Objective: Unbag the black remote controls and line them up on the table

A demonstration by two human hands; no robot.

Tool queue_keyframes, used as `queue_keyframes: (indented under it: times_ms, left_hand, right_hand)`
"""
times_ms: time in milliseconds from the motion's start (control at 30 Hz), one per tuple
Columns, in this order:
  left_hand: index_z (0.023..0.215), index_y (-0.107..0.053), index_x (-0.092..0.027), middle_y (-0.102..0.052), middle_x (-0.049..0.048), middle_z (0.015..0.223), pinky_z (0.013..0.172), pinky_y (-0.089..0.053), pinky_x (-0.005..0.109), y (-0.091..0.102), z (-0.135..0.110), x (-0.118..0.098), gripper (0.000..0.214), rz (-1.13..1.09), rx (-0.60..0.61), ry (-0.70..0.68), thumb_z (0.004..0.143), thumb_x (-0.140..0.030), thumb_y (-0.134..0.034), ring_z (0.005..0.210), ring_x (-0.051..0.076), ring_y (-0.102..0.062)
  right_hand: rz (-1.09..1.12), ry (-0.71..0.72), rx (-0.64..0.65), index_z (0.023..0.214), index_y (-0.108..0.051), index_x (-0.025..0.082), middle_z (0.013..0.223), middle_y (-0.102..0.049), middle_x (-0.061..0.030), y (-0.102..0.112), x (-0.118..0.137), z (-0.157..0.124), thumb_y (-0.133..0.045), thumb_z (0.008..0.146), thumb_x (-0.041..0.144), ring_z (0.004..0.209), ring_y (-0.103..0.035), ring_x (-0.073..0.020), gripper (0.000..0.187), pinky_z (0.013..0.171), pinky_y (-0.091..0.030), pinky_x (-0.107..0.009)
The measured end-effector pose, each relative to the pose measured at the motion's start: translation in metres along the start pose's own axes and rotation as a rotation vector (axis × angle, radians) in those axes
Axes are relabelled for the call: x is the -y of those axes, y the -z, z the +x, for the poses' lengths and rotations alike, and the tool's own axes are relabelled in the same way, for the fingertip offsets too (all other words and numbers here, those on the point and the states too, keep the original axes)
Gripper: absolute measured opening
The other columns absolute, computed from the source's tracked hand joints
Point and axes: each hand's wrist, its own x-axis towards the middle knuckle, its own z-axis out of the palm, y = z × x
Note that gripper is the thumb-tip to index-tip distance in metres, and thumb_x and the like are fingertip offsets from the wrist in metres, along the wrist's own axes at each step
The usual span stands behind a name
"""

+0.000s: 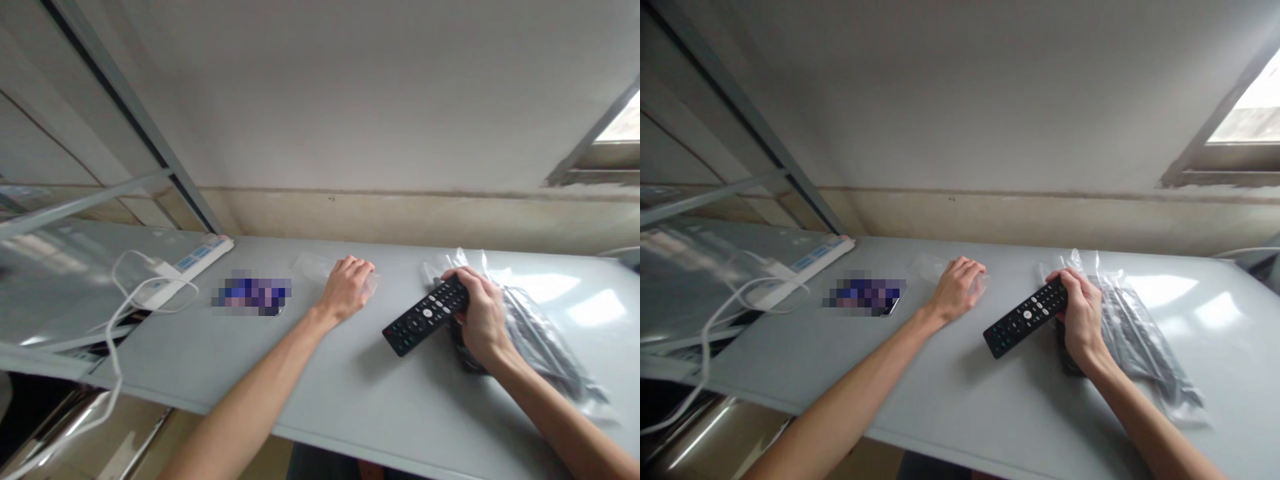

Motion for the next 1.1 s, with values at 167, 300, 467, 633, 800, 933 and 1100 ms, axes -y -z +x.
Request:
queue_keyframes:
  times_ms: [167, 300, 467, 633, 800, 933, 1100]
  left_hand:
    - [0.117, -0.064, -0.02, -0.073, 0.0064, 0.114, 0.103, -0.047, 0.042, -0.003, -0.001, -0.005, 0.019, -0.008, 0.059, -0.028, 0.1, -0.018, -0.056, 0.113, 0.026, -0.058]
    - [0.116, -0.065, -0.021, -0.074, 0.0055, 0.114, 0.102, -0.047, 0.042, -0.004, -0.001, -0.009, 0.021, -0.059, 0.079, -0.029, 0.098, -0.015, -0.056, 0.112, 0.026, -0.058]
    - [0.111, -0.064, -0.022, -0.074, 0.0052, 0.111, 0.1, -0.049, 0.042, -0.003, -0.001, -0.011, 0.025, -0.106, 0.081, -0.017, 0.089, -0.01, -0.059, 0.109, 0.027, -0.059]
    - [0.105, -0.062, -0.023, -0.072, 0.0052, 0.106, 0.095, -0.051, 0.041, -0.006, 0.0, -0.007, 0.018, -0.129, 0.056, 0.02, 0.092, -0.012, -0.056, 0.105, 0.026, -0.06]
    - [0.108, -0.063, -0.021, -0.072, 0.0057, 0.107, 0.097, -0.05, 0.041, -0.007, 0.0, -0.007, 0.019, -0.133, 0.065, 0.003, 0.096, -0.011, -0.052, 0.105, 0.025, -0.06]
    - [0.107, -0.064, -0.02, -0.073, 0.0055, 0.108, 0.099, -0.049, 0.041, -0.006, 0.0, -0.009, 0.016, -0.152, 0.066, 0.004, 0.097, -0.013, -0.052, 0.105, 0.025, -0.06]
    - [0.105, -0.062, -0.02, -0.071, 0.0063, 0.107, 0.095, -0.049, 0.039, -0.005, 0.001, -0.009, 0.009, -0.165, 0.079, -0.022, 0.099, -0.021, -0.056, 0.104, 0.026, -0.06]
  right_hand:
    - [0.02, 0.062, -0.031, 0.084, -0.066, 0.024, 0.071, -0.049, 0.0003, 0.0, -0.001, 0.0, -0.058, 0.09, 0.05, 0.057, -0.043, -0.0157, 0.028, 0.039, -0.033, -0.023]
    - [0.015, 0.079, -0.057, 0.086, -0.064, 0.025, 0.066, -0.044, 0.0015, -0.003, -0.005, 0.0, -0.055, 0.093, 0.054, 0.051, -0.039, -0.0146, 0.031, 0.038, -0.031, -0.024]
    - [0.028, 0.11, -0.074, 0.091, -0.061, 0.027, 0.068, -0.05, 0.0003, -0.004, -0.007, 0.001, -0.052, 0.096, 0.059, 0.051, -0.044, -0.0161, 0.034, 0.044, -0.04, -0.031]
    - [0.058, 0.074, -0.095, 0.089, -0.064, 0.028, 0.076, -0.054, -0.0026, -0.003, -0.006, 0.002, -0.057, 0.092, 0.056, 0.056, -0.046, -0.0172, 0.029, 0.045, -0.041, -0.031]
    - [0.034, 0.065, -0.081, 0.082, -0.064, 0.027, 0.072, -0.049, -0.0018, -0.005, -0.002, 0.001, -0.055, 0.092, 0.048, 0.056, -0.042, -0.0166, 0.025, 0.044, -0.038, -0.03]
    - [0.034, 0.096, -0.064, 0.078, -0.064, 0.026, 0.065, -0.044, -0.0002, -0.005, -0.002, 0.002, -0.057, 0.091, 0.047, 0.053, -0.039, -0.016, 0.026, 0.04, -0.034, -0.028]
    - [0.088, 0.101, -0.09, 0.081, -0.064, 0.025, 0.062, -0.045, 0.0014, -0.004, -0.007, 0.005, -0.057, 0.092, 0.045, 0.047, -0.042, -0.0145, 0.024, 0.036, -0.03, -0.025]
